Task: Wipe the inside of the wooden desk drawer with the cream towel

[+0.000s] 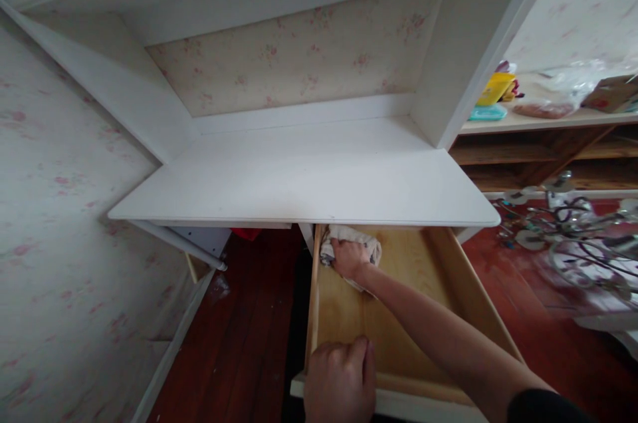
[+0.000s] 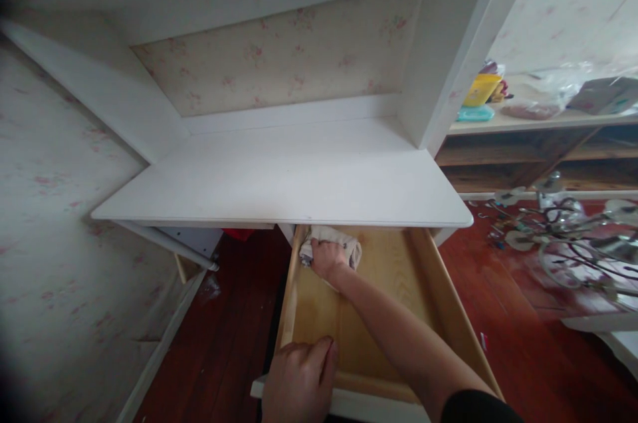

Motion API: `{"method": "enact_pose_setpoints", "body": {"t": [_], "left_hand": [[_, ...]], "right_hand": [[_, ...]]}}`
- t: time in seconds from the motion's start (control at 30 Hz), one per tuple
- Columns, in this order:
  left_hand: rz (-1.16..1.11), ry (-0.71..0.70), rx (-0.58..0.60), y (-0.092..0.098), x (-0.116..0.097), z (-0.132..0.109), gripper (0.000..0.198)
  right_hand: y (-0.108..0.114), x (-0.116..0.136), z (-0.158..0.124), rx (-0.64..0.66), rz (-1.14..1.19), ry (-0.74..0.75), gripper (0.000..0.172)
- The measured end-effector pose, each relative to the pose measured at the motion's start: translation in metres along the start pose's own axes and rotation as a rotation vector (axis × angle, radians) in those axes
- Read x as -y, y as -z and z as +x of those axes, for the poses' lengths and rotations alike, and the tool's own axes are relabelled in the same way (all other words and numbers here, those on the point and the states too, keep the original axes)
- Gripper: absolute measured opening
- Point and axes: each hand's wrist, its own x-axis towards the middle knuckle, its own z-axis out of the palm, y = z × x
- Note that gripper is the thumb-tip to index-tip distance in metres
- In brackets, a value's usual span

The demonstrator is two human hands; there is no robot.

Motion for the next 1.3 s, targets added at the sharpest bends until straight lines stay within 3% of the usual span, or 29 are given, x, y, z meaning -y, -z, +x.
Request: {"method": "enact_pose_setpoints", "body": {"t": [0.1,0.2,0.33,0.5,0.63,0.8,0.9,1.13,1.3], "left_hand": [[-0.01,0.001,-0.02,-0.001,0.0,0.0,0.024],[-0.007,-0.005,-0.018,-0.004,0.002,-0.001,0.025],[-0.011,-0.016,-0.006,-0.005,0.002,-0.002,0.026],[-0.003,-0.022,-0.016,-0.004,0.002,-0.002,0.024],[0.028,-0.017,-0.032,-0.005,0.004,-0.002,0.02],[0.032,-0.026,-0.01,-0.006,0.006,-0.001,0.023],[0.015,-0.021,-0.025,-0.005,0.005,0.0,0.025],[-0.018,-0.032,-0.042,-0.001,0.001,-0.001,0.027],[-0.033,-0.065,-0.066,0.0,0.002,-0.001,0.028]], "right_hand": [[0.003,-0.003,-0.011,0.006,0.053,-0.05,0.04],[0.005,-0.004,-0.03,-0.078,0.111,-0.072,0.035],[0.007,-0.006,-0.044,-0.238,-0.003,0.172,0.035],[0.006,-0.015,-0.02,-0.216,-0.202,0.338,0.031],[0.002,-0.016,0.002,-0.19,-0.233,0.293,0.031],[0.0,-0.022,0.004,-0.181,-0.24,0.241,0.032],[0.002,-0.044,-0.005,-0.157,-0.259,0.182,0.035],[0.018,-0.128,-0.047,-0.08,-0.346,-0.048,0.039],[0.033,-0.158,-0.074,-0.066,-0.363,0.013,0.035]]}}
